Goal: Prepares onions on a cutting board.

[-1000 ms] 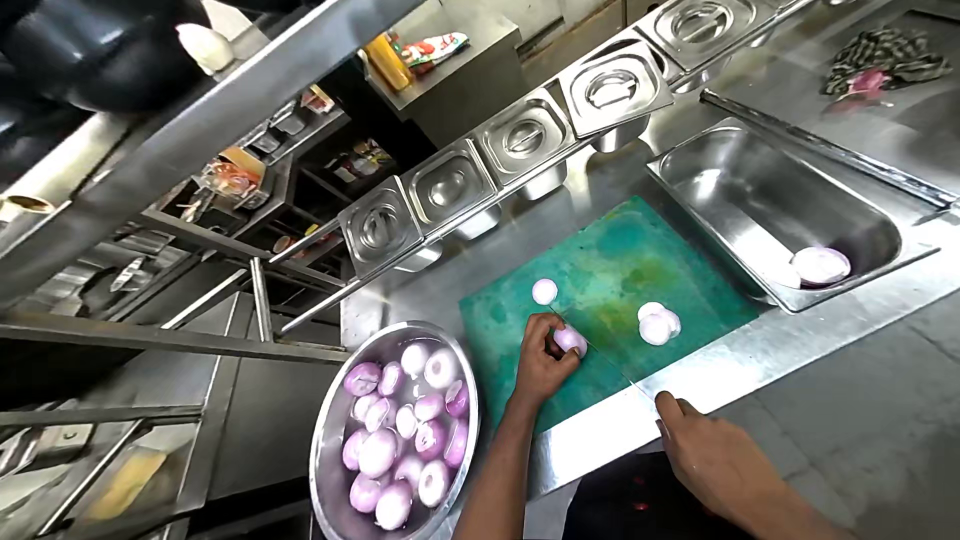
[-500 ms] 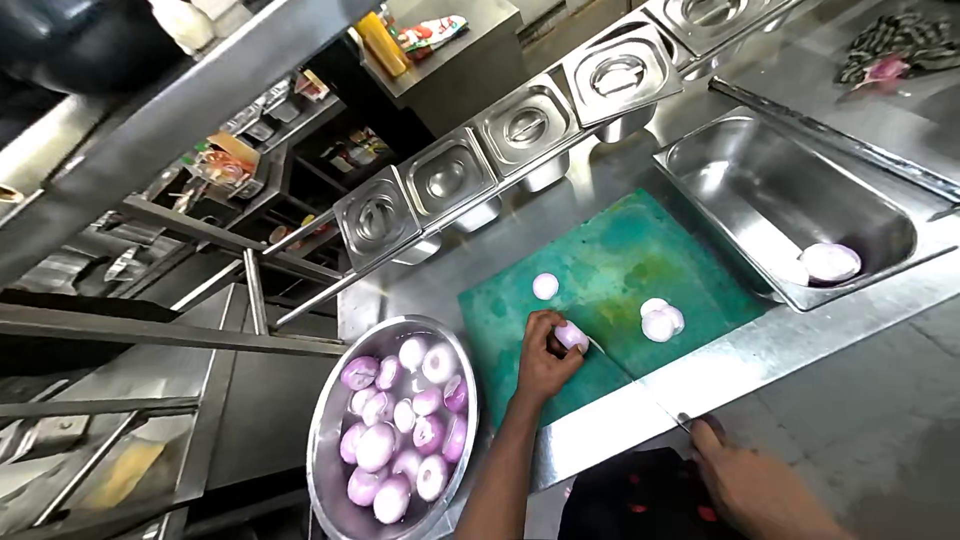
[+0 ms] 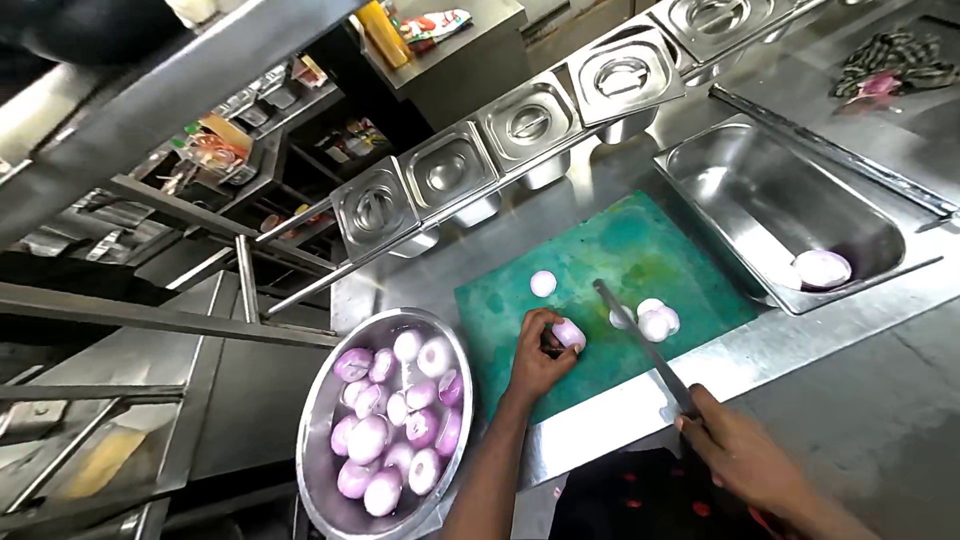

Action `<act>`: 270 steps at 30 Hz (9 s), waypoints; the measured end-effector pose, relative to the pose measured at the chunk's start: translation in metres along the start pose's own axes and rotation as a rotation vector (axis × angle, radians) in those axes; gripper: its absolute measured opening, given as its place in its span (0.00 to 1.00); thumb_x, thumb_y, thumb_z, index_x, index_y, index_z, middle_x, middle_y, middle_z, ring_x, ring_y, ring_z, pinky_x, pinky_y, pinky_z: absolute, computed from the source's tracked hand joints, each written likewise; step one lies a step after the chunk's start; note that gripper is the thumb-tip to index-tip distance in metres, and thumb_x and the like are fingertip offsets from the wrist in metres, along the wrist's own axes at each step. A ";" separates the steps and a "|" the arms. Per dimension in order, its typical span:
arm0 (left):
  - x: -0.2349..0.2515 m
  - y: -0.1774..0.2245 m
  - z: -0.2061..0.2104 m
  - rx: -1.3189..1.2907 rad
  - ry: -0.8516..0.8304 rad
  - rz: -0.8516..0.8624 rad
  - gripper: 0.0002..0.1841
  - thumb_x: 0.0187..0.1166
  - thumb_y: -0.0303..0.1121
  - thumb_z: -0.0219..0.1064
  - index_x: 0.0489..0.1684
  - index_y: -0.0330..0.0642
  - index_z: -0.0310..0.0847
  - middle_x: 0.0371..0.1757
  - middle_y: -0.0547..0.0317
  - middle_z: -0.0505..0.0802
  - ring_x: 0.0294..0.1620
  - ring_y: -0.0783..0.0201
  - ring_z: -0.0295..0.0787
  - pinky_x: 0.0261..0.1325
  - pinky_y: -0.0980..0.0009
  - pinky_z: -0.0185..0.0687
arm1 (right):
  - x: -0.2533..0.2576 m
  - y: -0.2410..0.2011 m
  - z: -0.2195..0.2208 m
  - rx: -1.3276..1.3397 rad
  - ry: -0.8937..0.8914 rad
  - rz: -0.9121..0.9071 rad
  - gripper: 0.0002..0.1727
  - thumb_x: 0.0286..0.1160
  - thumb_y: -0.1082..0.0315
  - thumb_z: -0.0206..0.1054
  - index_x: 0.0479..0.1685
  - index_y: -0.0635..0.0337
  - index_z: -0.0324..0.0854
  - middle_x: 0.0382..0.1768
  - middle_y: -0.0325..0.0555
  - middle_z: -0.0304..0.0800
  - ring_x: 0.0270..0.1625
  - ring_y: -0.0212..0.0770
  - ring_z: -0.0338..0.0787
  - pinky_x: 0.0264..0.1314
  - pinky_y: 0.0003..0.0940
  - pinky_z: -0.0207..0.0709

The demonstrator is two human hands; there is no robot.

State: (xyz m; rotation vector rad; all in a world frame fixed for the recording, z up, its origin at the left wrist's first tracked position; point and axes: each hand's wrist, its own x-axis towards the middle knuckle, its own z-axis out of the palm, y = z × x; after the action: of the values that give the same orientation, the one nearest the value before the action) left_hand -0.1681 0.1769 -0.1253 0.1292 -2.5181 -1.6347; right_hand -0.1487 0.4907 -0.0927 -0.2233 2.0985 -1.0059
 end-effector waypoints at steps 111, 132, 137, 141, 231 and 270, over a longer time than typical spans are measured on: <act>-0.014 -0.003 0.000 -0.036 0.198 0.027 0.25 0.50 0.30 0.82 0.50 0.49 0.82 0.59 0.56 0.83 0.49 0.63 0.88 0.41 0.67 0.94 | 0.036 -0.085 0.037 -0.718 0.054 -0.103 0.18 0.91 0.60 0.48 0.69 0.60 0.70 0.48 0.60 0.89 0.47 0.63 0.94 0.45 0.56 0.86; -0.010 -0.018 0.010 -0.169 0.403 0.225 0.09 0.65 0.32 0.78 0.40 0.43 0.87 0.52 0.58 0.85 0.41 0.69 0.84 0.38 0.77 0.85 | 0.002 0.025 0.007 0.591 -0.440 -0.010 0.18 0.84 0.55 0.60 0.68 0.46 0.70 0.24 0.42 0.77 0.15 0.39 0.78 0.15 0.37 0.77; -0.014 -0.021 0.004 -0.225 0.286 0.191 0.18 0.60 0.28 0.75 0.51 0.43 0.85 0.62 0.55 0.81 0.41 0.68 0.84 0.39 0.74 0.87 | 0.007 -0.018 0.014 -0.254 -0.153 -0.016 0.23 0.87 0.49 0.56 0.68 0.56 0.69 0.37 0.55 0.87 0.37 0.58 0.91 0.42 0.60 0.84; -0.013 -0.021 -0.003 -0.223 0.217 0.161 0.22 0.58 0.26 0.76 0.55 0.45 0.85 0.63 0.55 0.80 0.42 0.67 0.86 0.39 0.72 0.90 | 0.010 -0.032 0.028 -0.486 -0.078 -0.042 0.23 0.88 0.49 0.53 0.67 0.57 0.70 0.42 0.60 0.89 0.47 0.64 0.93 0.47 0.62 0.84; -0.016 -0.029 -0.013 -0.088 0.299 0.179 0.22 0.59 0.35 0.81 0.53 0.48 0.83 0.61 0.56 0.83 0.51 0.63 0.88 0.48 0.66 0.93 | -0.014 -0.021 0.040 -0.676 0.000 -0.043 0.22 0.88 0.59 0.53 0.71 0.65 0.72 0.44 0.69 0.91 0.40 0.73 0.93 0.36 0.69 0.84; 0.079 0.096 0.053 1.083 -0.662 -0.282 0.38 0.58 0.47 0.80 0.77 0.66 0.74 0.80 0.43 0.73 0.75 0.34 0.73 0.56 0.36 0.83 | -0.031 0.068 -0.018 0.119 0.094 -0.173 0.24 0.85 0.53 0.59 0.64 0.65 0.73 0.29 0.56 0.86 0.27 0.55 0.90 0.33 0.59 0.85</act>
State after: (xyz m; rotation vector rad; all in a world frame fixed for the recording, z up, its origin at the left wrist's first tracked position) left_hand -0.2545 0.2520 -0.0531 0.0432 -3.7409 -0.1287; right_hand -0.1295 0.5610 -0.1174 -0.3074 2.1219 -1.2624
